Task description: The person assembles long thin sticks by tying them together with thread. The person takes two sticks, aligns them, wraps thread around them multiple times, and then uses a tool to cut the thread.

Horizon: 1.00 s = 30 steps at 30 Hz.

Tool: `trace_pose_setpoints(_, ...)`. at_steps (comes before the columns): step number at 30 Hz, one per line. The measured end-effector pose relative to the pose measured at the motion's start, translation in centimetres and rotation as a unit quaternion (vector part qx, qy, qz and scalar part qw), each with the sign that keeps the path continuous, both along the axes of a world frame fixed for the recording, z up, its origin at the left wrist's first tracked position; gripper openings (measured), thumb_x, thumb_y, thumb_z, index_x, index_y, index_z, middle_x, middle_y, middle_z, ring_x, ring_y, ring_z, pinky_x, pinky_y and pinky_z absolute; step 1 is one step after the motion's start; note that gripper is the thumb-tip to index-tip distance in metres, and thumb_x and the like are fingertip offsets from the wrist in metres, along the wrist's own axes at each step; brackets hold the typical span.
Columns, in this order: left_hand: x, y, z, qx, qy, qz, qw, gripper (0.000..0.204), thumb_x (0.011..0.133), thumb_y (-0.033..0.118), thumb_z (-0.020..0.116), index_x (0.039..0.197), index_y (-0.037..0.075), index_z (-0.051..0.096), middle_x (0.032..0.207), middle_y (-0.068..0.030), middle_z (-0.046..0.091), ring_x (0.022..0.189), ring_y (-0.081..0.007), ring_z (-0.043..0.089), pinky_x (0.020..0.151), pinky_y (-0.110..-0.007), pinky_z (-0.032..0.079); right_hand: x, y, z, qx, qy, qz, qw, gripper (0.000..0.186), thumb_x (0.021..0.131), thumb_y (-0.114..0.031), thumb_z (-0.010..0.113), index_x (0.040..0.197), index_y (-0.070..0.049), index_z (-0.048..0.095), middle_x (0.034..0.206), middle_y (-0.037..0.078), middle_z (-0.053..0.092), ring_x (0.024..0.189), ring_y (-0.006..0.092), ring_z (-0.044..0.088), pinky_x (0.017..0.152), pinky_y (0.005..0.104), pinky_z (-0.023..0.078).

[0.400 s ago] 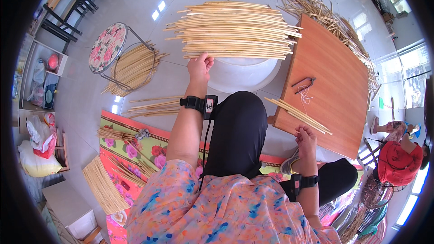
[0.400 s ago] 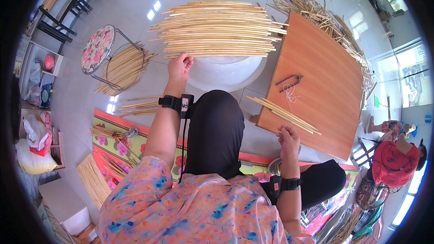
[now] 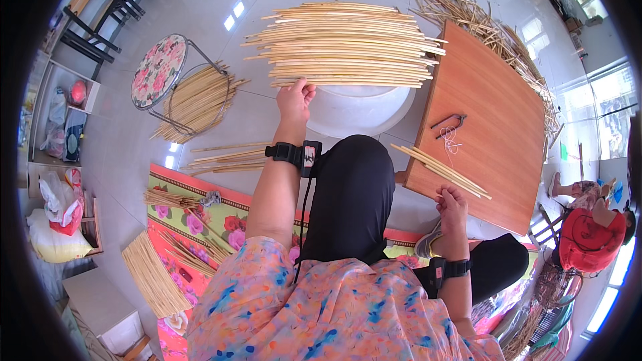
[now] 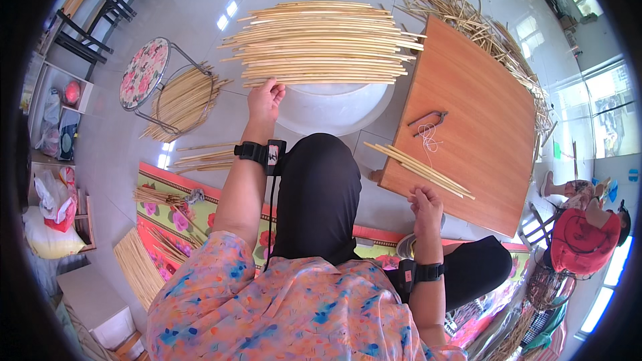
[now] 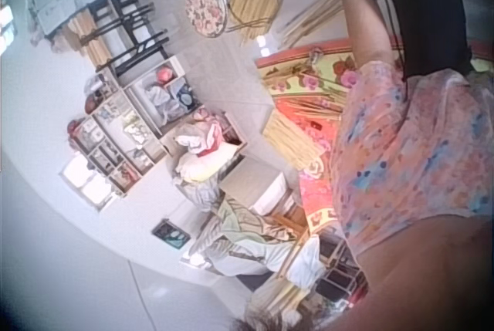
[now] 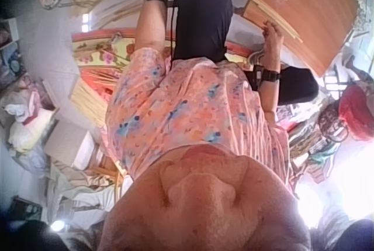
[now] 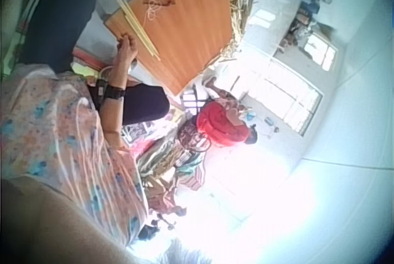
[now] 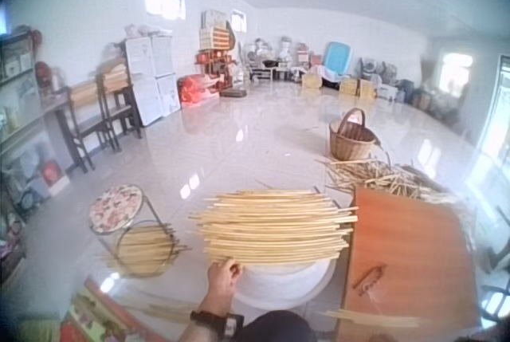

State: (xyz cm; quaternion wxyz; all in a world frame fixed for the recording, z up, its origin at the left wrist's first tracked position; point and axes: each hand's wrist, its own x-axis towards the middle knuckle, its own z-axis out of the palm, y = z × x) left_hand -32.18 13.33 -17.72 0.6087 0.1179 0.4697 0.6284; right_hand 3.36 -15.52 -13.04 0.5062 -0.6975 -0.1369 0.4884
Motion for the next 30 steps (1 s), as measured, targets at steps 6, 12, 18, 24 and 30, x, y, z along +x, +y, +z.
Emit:
trace_pose_setpoints(6, 0.0, 0.0, 0.2, -0.009, 0.003, 0.003, 1.000, 0.010, 0.088, 0.008, 0.067, 0.089, 0.000, 0.061, 0.076, -0.0085, 0.065, 0.066, -0.0178, 0.065, 0.059, -0.028, 0.054, 0.0, 0.0, -0.2, -0.006, 0.003, -0.003, 1.000, 0.013, 0.092, -0.013, 0.062, 0.104, -0.008, 0.064, 0.092, 0.000, 0.068, 0.070, 0.0073, 0.062, 0.060, 0.0187, 0.044)
trace_pose_setpoints(12, 0.0, 0.0, 0.2, -0.005, -0.004, -0.001, 1.000, 0.012, 0.087, 0.007, 0.068, 0.087, 0.000, 0.058, 0.076, -0.0092, 0.065, 0.065, -0.0178, 0.065, 0.059, -0.028, 0.054, -0.3, -0.1, -0.4, -0.005, 0.009, 0.003, 1.000, 0.013, 0.092, -0.013, 0.062, 0.104, -0.008, 0.064, 0.092, 0.001, 0.068, 0.069, 0.0071, 0.062, 0.059, 0.0186, 0.043)
trace_pose_setpoints(18, 0.0, 0.0, 0.2, -0.009, 0.004, 0.001, 1.000, 0.009, 0.087, 0.007, 0.068, 0.088, 0.000, 0.063, 0.076, -0.0081, 0.065, 0.067, -0.0175, 0.065, 0.061, -0.028, 0.054, -0.7, -0.1, -0.6, -0.008, 0.005, 0.006, 1.000, 0.014, 0.092, -0.013, 0.061, 0.105, -0.007, 0.064, 0.093, 0.002, 0.068, 0.070, 0.0077, 0.061, 0.059, 0.0186, 0.044)
trace_pose_setpoints(24, -0.1, -0.3, 0.0, 0.009, 0.008, -0.007, 1.000, 0.010, 0.086, 0.009, 0.068, 0.090, 0.001, 0.063, 0.079, -0.0064, 0.065, 0.070, -0.0171, 0.065, 0.063, -0.028, 0.054, -0.9, -0.1, -0.5, -0.001, 0.011, 0.006, 1.000, 0.015, 0.092, -0.012, 0.061, 0.105, -0.007, 0.063, 0.094, 0.003, 0.068, 0.071, 0.0079, 0.061, 0.061, 0.0189, 0.044)
trace_pose_setpoints(30, -0.1, -0.7, -0.6, 0.045, -0.012, -0.004, 0.999, 0.014, 0.084, 0.007, 0.070, 0.089, 0.000, 0.059, 0.076, -0.0087, 0.065, 0.067, -0.0188, 0.066, 0.062, -0.029, 0.055, -1.0, 0.0, 0.0, -0.004, 0.010, 0.000, 1.000, 0.015, 0.092, -0.011, 0.060, 0.105, -0.005, 0.063, 0.094, 0.003, 0.067, 0.073, 0.0081, 0.061, 0.062, 0.0187, 0.044)
